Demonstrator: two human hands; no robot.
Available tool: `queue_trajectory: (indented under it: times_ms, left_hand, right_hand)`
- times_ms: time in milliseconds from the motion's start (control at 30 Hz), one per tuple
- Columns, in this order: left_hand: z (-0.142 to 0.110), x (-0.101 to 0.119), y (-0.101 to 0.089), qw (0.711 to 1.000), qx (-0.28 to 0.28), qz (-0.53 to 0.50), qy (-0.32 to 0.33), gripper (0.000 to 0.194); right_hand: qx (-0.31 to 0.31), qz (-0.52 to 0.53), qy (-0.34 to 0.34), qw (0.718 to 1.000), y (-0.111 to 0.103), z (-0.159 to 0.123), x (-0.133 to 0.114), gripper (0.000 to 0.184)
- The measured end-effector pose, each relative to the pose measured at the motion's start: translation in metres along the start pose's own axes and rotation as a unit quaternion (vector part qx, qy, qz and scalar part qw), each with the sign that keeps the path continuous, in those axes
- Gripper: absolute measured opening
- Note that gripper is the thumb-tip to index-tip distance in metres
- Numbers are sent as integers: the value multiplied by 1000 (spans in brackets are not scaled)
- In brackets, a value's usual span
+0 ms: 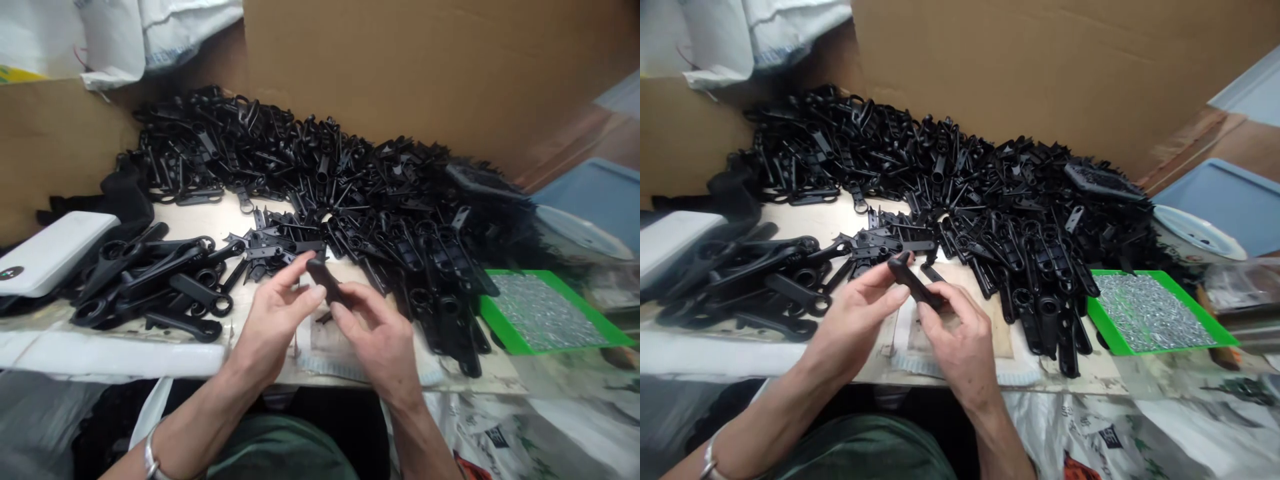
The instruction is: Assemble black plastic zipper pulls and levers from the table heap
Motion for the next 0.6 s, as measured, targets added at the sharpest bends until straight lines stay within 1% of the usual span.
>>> queue_trajectory:
  times_ms: [33, 67, 100, 133, 167, 200, 233, 267, 333, 400, 467, 533, 600]
  left_hand:
    - [0, 6, -4, 990, 5, 120, 74, 43]
    - [-1, 11, -7, 959, -7, 239, 151, 46]
    - [-1, 16, -7, 915, -42, 340, 215, 44]
    - [-1, 18, -6, 870, -94, 411, 256, 36]
    - [-2, 19, -3, 839, -156, 447, 269, 26]
    - [-2, 18, -1, 827, -211, 453, 256, 19]
    - [-2, 16, 1, 832, -251, 439, 228, 18]
    - [-2, 13, 4, 846, -274, 413, 195, 19]
    - [-4, 7, 8, 883, -289, 340, 148, 21]
    - [-7, -2, 12, 908, -282, 279, 134, 23]
    - [-11, -11, 15, 923, -270, 246, 119, 27]
    - [-14, -21, 16, 933, -253, 237, 94, 29]
    - [-16, -27, 15, 941, -236, 231, 77, 25]
  right_hand:
    - [-2, -24, -19, 1000, -7, 2, -2, 15]
    - [-10, -37, -32, 999, -14, 4, -3, 15]
    - [-24, -43, -42, 998, -20, 5, -4, 14]
    - [-41, -49, -54, 996, -25, 6, -5, 14]
    - [-59, -52, -64, 995, -29, 6, -6, 14]
    - [-76, -48, -69, 994, -32, 5, -7, 14]
    - [-90, -37, -67, 993, -34, 4, -7, 14]
    - [-101, -17, -56, 993, -34, 3, -6, 16]
    - [-118, 37, -13, 992, -32, 2, -2, 19]
    - [-129, 71, 34, 989, -27, 1, 3, 18]
    - [-129, 71, 64, 987, -23, 0, 8, 15]
    - [-122, 54, 77, 988, -20, 1, 13, 13]
    - [-116, 36, 78, 990, -17, 2, 18, 10]
Point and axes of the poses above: each hand's wrist, its own z-axis towards the middle knuckle, its own y-axis out of the palm, x = y × z, the point moved 2 cm from there along z, towards the middle knuckle, and after that the axes turned 12 degrees about y, right-handed, at the moved point
